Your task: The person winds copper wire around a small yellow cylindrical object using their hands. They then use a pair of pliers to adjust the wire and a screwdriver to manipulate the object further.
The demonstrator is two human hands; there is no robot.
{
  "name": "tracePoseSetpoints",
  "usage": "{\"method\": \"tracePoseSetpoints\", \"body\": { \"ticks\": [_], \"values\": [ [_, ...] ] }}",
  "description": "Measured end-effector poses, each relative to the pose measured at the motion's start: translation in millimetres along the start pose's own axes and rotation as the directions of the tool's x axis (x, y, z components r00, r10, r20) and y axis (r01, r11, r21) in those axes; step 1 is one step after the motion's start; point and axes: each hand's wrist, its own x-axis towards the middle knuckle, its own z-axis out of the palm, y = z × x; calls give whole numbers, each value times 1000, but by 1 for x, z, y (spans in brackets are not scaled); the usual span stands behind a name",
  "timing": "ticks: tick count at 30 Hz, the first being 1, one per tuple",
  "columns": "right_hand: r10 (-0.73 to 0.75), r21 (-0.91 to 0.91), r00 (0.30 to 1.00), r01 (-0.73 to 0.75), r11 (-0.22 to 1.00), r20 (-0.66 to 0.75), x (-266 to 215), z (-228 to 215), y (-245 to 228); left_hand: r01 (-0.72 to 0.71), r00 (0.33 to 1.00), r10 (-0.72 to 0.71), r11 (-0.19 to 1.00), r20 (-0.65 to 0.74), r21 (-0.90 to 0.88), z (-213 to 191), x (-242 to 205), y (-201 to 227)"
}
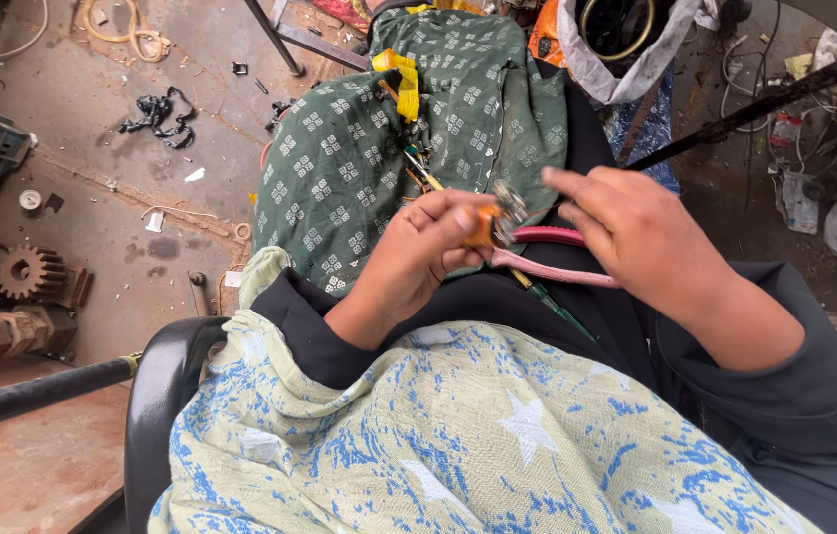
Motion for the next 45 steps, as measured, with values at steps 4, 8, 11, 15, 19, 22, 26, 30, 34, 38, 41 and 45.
{"method": "tracePoseSetpoints", "body": {
  "ticks": [4,8,11,15,19,22,26,30,34,38,41,45],
  "values": [
    [153,113,979,-138,984,-132,2,1,9,52,993,-78,963,89,263,6,-2,0],
    [305,650,949,-184,738,-78,-4,0,4,64,993,-101,890,60,451,9,3,-19],
    [229,883,973,-132,450,29,-12,6,-5,-9,999,-18,840,43,543,5,8,-29],
    [48,974,976,-214,75,211,-29,7,-10,-125,991,133,970,-25,210,1,14,-23],
    [171,877,961,-268,400,216,-31,0,-7,-66,997,53,960,-53,-271,-5,2,0],
    [199,423,972,-234,875,127,-16,-4,-7,-54,997,66,973,45,-223,3,-5,3],
    [202,259,979,-201,945,22,3,3,-8,-62,993,44,984,111,164,19,-8,-9],
    [127,774,992,-92,627,15,4,5,-11,-7,996,-20,956,91,295,19,-1,-21],
    [74,975,987,-154,161,144,-4,5,-18,-17,997,-7,944,74,330,6,9,-37],
    [-31,967,969,-242,83,245,-20,4,-17,-100,992,86,981,87,169,-5,12,-37],
    [-47,897,915,-381,222,401,-26,4,-13,-35,997,29,996,-74,-88,-5,15,-22],
    [161,621,856,-474,625,491,-15,18,-2,-17,992,-14,970,-126,-242,1,7,-6]
  ]
}}
